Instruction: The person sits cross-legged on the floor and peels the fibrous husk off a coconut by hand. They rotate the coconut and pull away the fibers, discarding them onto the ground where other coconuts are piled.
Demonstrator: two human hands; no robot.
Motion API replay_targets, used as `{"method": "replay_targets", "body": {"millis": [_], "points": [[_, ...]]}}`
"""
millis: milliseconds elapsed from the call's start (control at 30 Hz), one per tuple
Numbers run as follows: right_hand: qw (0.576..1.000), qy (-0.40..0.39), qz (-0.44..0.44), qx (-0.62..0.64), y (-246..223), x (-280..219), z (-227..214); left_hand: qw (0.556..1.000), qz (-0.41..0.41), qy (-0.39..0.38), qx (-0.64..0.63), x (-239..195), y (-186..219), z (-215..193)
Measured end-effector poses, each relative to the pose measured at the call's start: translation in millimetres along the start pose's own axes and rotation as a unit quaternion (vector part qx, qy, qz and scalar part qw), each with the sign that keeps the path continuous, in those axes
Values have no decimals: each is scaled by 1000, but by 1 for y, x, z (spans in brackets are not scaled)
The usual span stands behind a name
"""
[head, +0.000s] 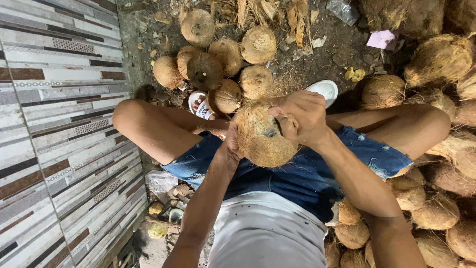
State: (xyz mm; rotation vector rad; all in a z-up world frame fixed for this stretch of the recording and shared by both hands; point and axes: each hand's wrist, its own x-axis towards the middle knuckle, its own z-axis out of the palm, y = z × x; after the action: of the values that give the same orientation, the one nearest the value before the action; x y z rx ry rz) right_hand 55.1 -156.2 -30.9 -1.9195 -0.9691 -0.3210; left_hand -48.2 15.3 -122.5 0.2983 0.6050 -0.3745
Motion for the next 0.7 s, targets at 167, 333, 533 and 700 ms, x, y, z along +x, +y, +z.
{"method": "replay_targets", "body": {"millis": [167,333,533,700], "points": [[989,2,145,-11,7,-14,7,985,-5,-87,147,-31,19,78],[977,-68,190,-73,-24,14,-18,998,51,-3,-47,-9,0,29],[958,-12,259,122,-33,18,5,985,-59,156,-37,14,13,28],[934,81,303,172,-14,-21,27,983,-76,156,63,-25,31,109]]}}
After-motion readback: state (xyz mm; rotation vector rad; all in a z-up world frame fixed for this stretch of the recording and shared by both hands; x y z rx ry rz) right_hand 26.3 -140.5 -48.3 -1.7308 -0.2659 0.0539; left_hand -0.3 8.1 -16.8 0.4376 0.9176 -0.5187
